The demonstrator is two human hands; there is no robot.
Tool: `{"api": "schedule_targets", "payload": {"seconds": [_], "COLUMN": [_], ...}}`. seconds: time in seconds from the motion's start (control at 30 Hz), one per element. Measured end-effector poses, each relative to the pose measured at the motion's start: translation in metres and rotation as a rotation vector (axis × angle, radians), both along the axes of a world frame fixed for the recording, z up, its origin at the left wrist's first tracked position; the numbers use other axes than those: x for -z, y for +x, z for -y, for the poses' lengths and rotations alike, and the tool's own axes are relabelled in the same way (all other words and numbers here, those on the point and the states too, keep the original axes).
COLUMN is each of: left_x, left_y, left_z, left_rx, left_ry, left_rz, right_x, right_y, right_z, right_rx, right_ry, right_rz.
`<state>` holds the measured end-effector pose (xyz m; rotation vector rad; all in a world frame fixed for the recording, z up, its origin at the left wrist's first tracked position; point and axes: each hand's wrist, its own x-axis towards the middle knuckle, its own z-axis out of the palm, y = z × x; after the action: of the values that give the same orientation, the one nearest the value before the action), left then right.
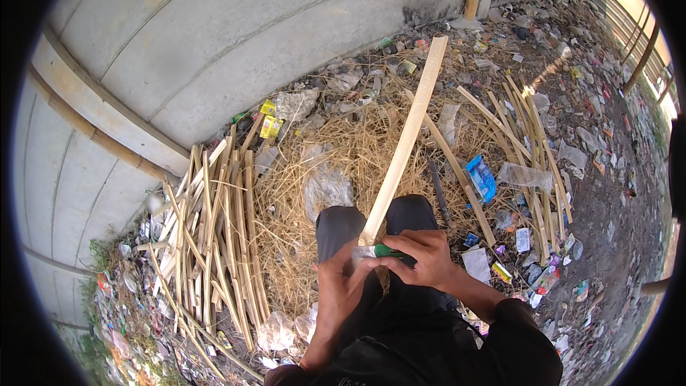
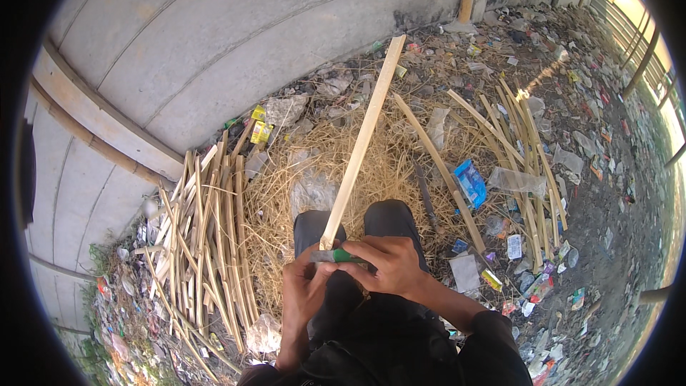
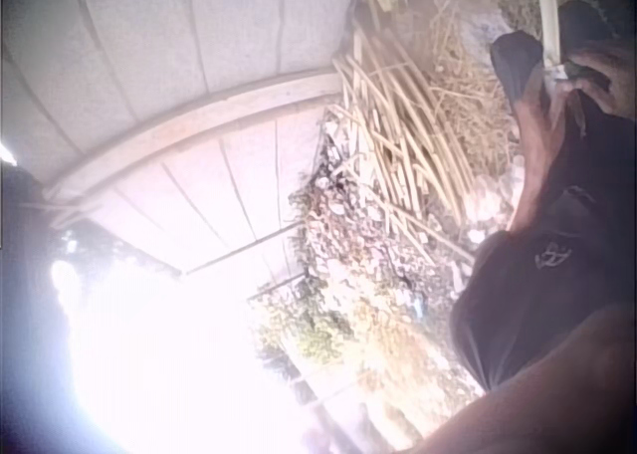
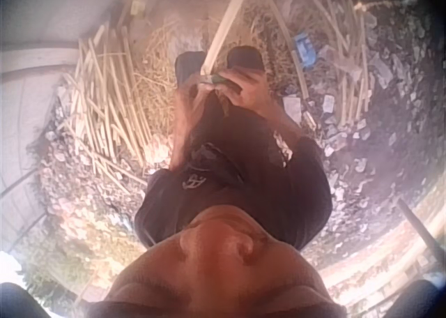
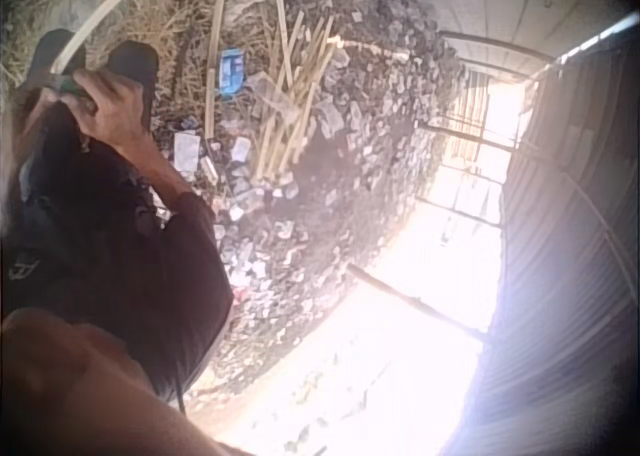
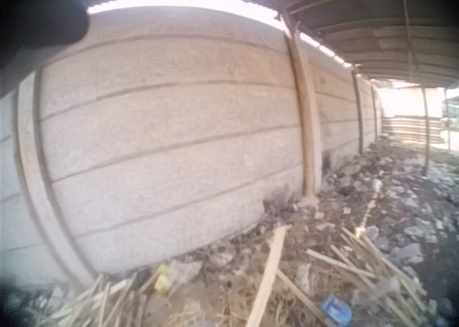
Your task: The person sits on the ground and uses a utility knife to shave a long, thin bamboo strip. They hold the strip with their left hand and scrape the surface with the knife in their right hand, creating thin shavings. The person repeatedly adjusts their grip and the angle of the knife to smooth the bamboo.
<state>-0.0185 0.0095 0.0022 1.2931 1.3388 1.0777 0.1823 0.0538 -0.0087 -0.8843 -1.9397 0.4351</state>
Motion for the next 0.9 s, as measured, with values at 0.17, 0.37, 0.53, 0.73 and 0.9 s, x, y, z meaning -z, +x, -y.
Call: {"api": "schedule_targets", "payload": {"seconds": [0.17, 0.37, 0.53, 0.73, 0.9], "left_x": [0.008, -0.008, -0.003, 0.0, 0.01], "left_y": [-0.002, 0.001, -0.002, 0.001, -0.005], "left_z": [0.0, 0.001, 0.004, 0.01, 0.013], "left_rx": [-0.002, 0.013, 0.005, -0.069, -0.064], "left_ry": [-0.029, -0.054, -0.057, -0.051, -0.07], "left_rz": [0.01, -0.039, -0.161, -0.045, -0.174], "right_x": [0.001, -0.004, -0.007, -0.009, -0.001], "right_y": [-0.001, 0.001, 0.006, 0.014, 0.021], "right_z": [-0.001, -0.001, -0.012, -0.024, -0.039], "right_rx": [0.037, 0.065, 0.159, 0.163, 0.222], "right_ry": [0.019, 0.015, 0.064, 0.058, 0.11], "right_rz": [0.048, 0.095, 0.045, 0.083, 0.005]}}
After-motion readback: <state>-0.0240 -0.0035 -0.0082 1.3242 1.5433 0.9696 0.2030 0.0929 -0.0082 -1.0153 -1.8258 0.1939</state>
